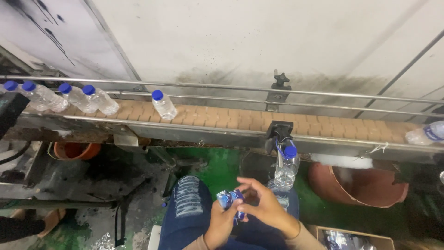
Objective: Manually applying labels or seals to water bottles on a production line and placing them into a box.
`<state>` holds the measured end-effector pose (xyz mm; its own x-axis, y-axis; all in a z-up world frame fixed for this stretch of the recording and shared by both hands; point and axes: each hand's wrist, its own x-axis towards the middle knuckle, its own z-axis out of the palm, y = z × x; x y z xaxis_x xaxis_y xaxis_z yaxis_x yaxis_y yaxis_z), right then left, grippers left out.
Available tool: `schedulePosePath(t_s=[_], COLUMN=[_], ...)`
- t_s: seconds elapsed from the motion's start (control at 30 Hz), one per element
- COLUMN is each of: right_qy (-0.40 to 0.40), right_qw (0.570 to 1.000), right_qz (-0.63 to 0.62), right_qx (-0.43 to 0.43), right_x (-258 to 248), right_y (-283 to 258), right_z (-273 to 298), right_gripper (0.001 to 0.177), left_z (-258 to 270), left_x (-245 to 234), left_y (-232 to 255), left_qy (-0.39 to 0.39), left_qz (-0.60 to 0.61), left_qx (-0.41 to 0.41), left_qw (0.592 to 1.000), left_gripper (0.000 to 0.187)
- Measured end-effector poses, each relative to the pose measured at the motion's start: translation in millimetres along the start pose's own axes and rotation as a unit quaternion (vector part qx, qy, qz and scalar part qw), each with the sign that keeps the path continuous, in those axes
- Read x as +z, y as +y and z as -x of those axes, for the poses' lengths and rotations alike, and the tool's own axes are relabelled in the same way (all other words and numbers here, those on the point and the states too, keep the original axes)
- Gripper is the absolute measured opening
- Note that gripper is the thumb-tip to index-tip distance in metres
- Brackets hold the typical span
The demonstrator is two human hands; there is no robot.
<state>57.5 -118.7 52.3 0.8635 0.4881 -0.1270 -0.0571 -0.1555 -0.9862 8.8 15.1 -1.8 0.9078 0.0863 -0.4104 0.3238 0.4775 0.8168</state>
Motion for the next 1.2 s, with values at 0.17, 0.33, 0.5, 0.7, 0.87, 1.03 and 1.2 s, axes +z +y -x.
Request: schedulePosePath(t_s=[0.17, 0.33, 0.5, 0.7, 0.87, 1.03, 1.2], right_qy=[0.041, -0.042, 0.088, 0.199, 0.105, 0.124, 0.134], right_qw=[0.992, 0.956, 0.962, 0.878, 0.878, 0.886, 0.883], right_qz=[-0.027, -0.258, -0.196, 0.436, 0.456, 0.434, 0.444], right_qx=[-0.113, -0.131, -0.170, -0.009, 0.106, 0.104, 0.079], right_x=[4.4, -9.4, -36.6, -103.7, -108.6, -108.1, -110.4], right_y=[-0.1, -9.4, -54.9, -90.1, -73.3, -70.7, -64.1], right_z=[-4.2, -8.5, -36.7, -100.8, -121.5, -117.0, -118.3], right_gripper=[0.007, 0.016, 0.009, 0.076, 0.068, 0.065, 0.062], left_z=[3.2, -4.5, -5.9, 2.6, -14.6, -48.8, -68.6], left_x=[7.6, 3.2, -3.1, -10.9, -36.8, -87.2, -129.0], left_y=[8.9, 3.6, -3.5, -9.4, -7.1, -58.6, -128.2], left_qy=[0.015, 0.001, -0.139, -0.204, -0.273, -0.161, -0.044], left_qz=[0.057, 0.072, 0.130, 0.095, 0.044, 0.065, -0.011], left_qx=[0.025, 0.056, -0.084, -0.204, -0.225, -0.200, -0.188], left_qw=[0.998, 0.996, 0.978, 0.953, 0.934, 0.964, 0.981], left_gripper=[0.020, 0.013, 0.033, 0.030, 0.034, 0.021, 0.023])
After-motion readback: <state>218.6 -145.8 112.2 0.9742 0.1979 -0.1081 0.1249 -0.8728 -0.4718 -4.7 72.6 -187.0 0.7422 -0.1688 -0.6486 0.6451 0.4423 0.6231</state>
